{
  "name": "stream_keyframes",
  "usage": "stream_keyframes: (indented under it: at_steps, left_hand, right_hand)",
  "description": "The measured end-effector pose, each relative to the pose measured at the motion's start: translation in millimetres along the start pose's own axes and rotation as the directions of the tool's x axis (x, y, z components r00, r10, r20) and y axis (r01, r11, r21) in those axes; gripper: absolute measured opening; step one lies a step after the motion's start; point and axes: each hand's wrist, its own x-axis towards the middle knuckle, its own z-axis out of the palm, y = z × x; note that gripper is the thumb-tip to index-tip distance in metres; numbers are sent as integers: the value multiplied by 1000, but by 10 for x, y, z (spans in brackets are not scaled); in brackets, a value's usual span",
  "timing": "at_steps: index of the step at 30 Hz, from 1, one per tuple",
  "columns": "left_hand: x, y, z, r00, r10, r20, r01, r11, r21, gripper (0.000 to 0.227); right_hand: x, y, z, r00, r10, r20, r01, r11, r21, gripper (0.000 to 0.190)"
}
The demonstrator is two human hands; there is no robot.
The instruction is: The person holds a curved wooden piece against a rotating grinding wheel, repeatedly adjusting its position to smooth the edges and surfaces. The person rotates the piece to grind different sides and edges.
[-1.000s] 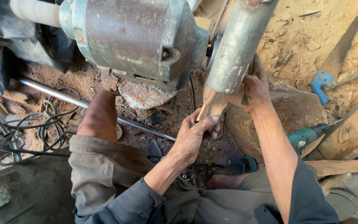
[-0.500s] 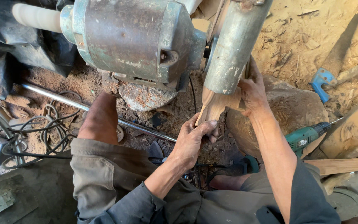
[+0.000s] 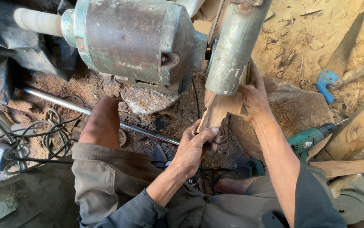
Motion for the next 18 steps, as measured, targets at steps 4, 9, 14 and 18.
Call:
stream_keyframes:
  at_steps: [4,9,14,18]
  left_hand:
    - [-17,-21,-19,1000,-2,-2,2,1000,1,38]
    - [-65,-37,-19,1000,-13,-10,13,1000,-2,38]
    - [-97,-39,-13,1000,6,3,-6,1000,5,37]
    - [-131,-39,-11,1000,-22,-13,23,999,32,37]
  right_hand:
    - [-32,2,11,999,17,-43,-19,998,-54,89]
    - [-66,25,-12,1000,2,-10,-2,1000,25,95]
    - [-65,62,-56,1000,-24,4,24,999,-31,99]
    - [-86,84,-94,997,38,-68,-51,977,-205,100]
